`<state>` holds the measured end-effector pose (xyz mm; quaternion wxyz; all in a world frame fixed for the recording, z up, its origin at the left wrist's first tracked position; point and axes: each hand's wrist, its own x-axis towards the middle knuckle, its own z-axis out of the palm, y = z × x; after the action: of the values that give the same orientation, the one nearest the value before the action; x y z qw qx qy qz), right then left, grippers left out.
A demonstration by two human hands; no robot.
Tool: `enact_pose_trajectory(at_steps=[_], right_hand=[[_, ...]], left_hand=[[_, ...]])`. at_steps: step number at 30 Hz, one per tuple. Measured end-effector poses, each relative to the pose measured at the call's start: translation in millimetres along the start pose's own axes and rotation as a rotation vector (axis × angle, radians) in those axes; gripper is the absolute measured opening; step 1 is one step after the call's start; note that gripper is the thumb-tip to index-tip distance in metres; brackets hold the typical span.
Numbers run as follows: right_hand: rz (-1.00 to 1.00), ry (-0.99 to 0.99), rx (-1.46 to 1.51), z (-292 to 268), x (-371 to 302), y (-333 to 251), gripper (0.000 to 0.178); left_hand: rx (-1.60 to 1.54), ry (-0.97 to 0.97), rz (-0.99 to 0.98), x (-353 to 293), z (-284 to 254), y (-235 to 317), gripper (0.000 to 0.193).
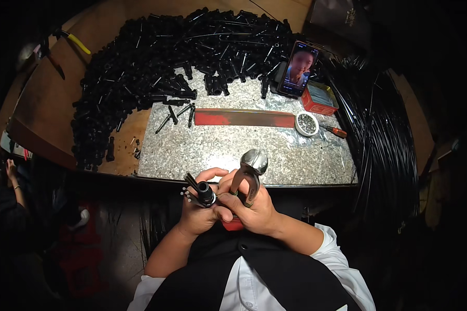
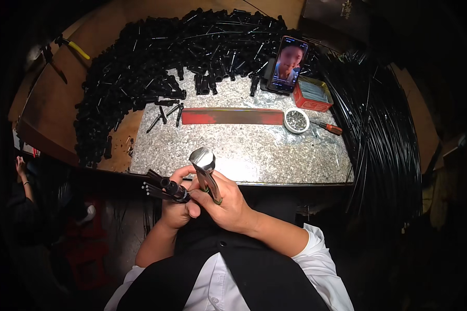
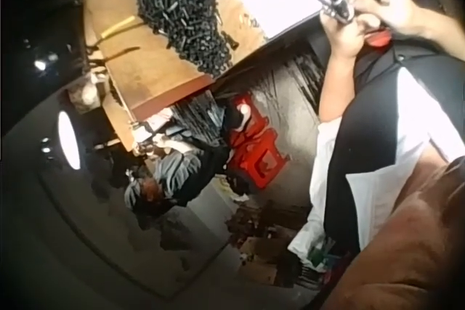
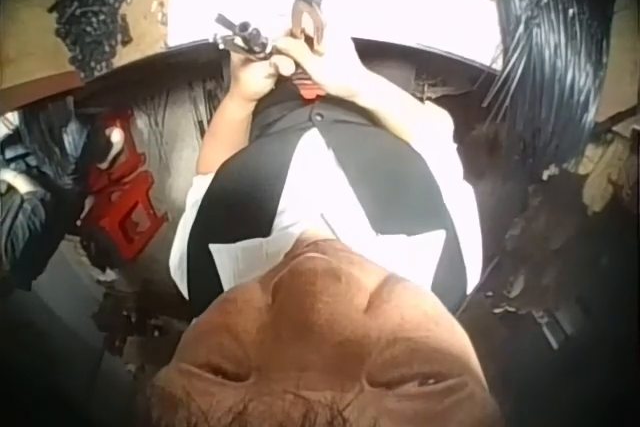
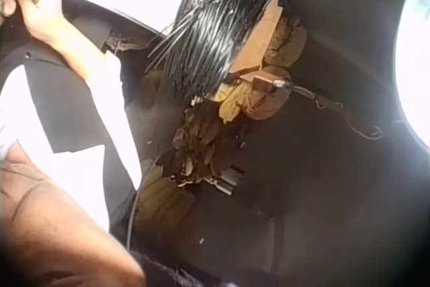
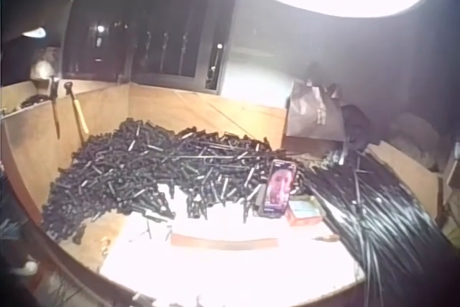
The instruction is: Assembling and sorting small black plastic components and wires at a workstation.
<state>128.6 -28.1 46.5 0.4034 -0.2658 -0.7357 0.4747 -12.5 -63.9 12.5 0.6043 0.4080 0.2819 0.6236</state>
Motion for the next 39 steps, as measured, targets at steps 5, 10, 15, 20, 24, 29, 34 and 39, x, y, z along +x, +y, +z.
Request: enact_pose_trajectory(at_steps=[5,10,15,20,24,29,34,39], right_hand=[[-0.017,0.003,0.008,0.0,1.1,0.0,0.009],[-0.030,-0.011,-0.035,-1.7,2.4,-0.9,0.009],[-0.053,-0.033,-0.057,-1.8,1.9,1.7,0.011],[-0.191,0.017,-0.134,0.6,3.1,-0.2,0.021],[-0.111,0.016,-0.072,4.0,-0.1,4.2,0.012],[-0.216,0.073,-0.101,8.0,-1.0,16.3,0.013],[-0.187,0.067,-0.055,10.1,-1.2,14.1,0.010],[-0.231,-0.016,-0.134,3.3,2.6,15.4,0.016]], left_hand=[[0.009,-0.005,0.009,-0.3,-3.3,-5.3,0.087],[-0.002,-0.004,0.007,0.8,-2.7,-4.8,0.087],[-0.018,-0.004,0.037,-0.3,-1.9,-5.7,0.086],[-0.047,-0.001,0.016,-1.7,-3.5,-5.5,0.082],[-0.112,-0.006,0.014,-2.5,-1.9,-1.3,0.079],[0.009,-0.011,-0.027,-2.2,-5.2,-3.9,0.078],[0.130,0.054,-0.032,-6.2,-11.5,-8.3,0.078],[0.109,-0.017,-0.106,-5.2,-11.1,3.8,0.087]])
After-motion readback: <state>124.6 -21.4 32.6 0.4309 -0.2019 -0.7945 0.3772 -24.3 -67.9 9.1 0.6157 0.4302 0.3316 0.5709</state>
